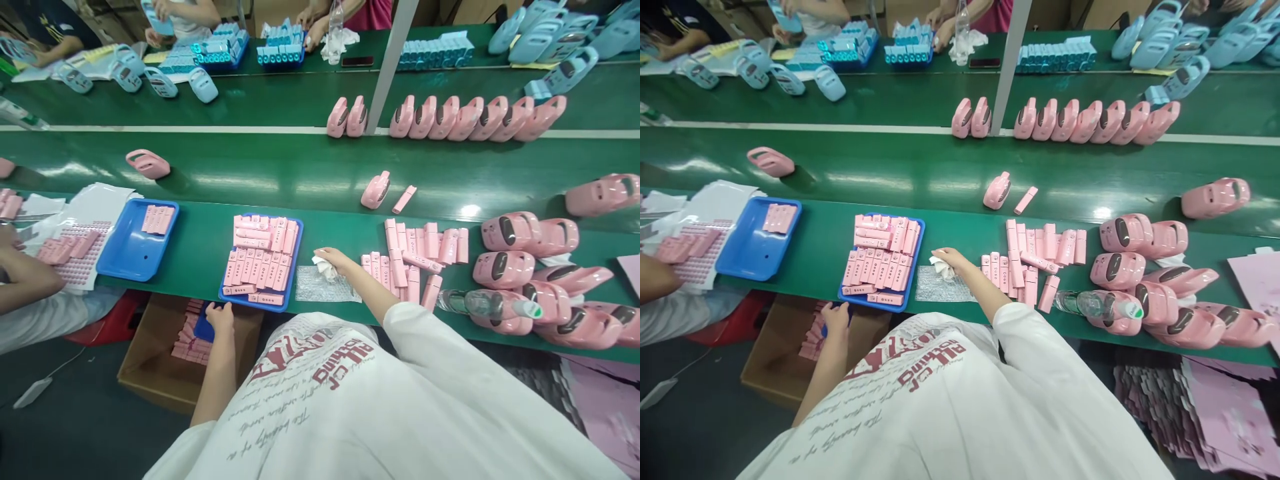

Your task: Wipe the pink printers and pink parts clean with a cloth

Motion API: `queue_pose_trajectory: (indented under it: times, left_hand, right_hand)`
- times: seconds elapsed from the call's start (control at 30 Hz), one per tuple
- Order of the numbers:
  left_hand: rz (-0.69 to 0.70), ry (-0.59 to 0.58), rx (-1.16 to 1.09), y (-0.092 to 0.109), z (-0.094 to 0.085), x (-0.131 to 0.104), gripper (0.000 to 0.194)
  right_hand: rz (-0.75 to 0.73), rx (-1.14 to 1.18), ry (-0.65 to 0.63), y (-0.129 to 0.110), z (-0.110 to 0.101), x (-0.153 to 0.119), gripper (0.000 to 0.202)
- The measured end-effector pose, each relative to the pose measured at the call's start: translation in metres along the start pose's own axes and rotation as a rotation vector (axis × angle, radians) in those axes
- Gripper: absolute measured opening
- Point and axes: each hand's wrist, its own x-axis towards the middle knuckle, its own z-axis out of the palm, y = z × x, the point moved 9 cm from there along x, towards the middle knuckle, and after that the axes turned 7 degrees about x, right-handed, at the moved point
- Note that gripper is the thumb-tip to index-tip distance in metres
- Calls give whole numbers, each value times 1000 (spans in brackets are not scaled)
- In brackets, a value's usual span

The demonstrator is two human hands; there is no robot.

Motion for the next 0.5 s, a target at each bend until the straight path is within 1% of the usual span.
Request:
queue_pose_trajectory:
  times: [0.03,0.07,0.1,0.13,0.2,0.27,0.3,0.33,0.4,0.43,0.5]
  left_hand:
    - [67,45,53,14,-7,0,37]
    - [140,70,105,32,-10,0,38]
    - [222,75,156,53,-9,0,38]
    - [319,60,202,76,-3,-1,37]
    - [517,3,293,126,17,-4,36]
    - [680,-63,382,172,46,-9,35]
    - [730,-86,427,191,60,-11,35]
    - [767,-103,470,207,74,-12,36]
    - [804,-119,542,230,99,-14,38]
    - [813,-123,569,238,109,-15,38]
    - [817,-131,602,246,124,-16,35]
  right_hand:
    - [-10,18,26,5,-10,-9,31]
    - [-18,28,54,12,-19,-18,39]
    - [-22,30,82,19,-25,-27,47]
    - [-22,26,106,27,-30,-36,52]
    - [-21,-1,146,41,-33,-54,51]
    - [-34,-43,188,49,-32,-71,40]
    - [-52,-66,214,50,-31,-80,34]
    - [-77,-87,240,48,-29,-89,30]
    - [-126,-119,284,43,-23,-106,29]
    - [-151,-133,302,40,-19,-115,30]
    - [-224,-184,347,31,-12,-133,33]
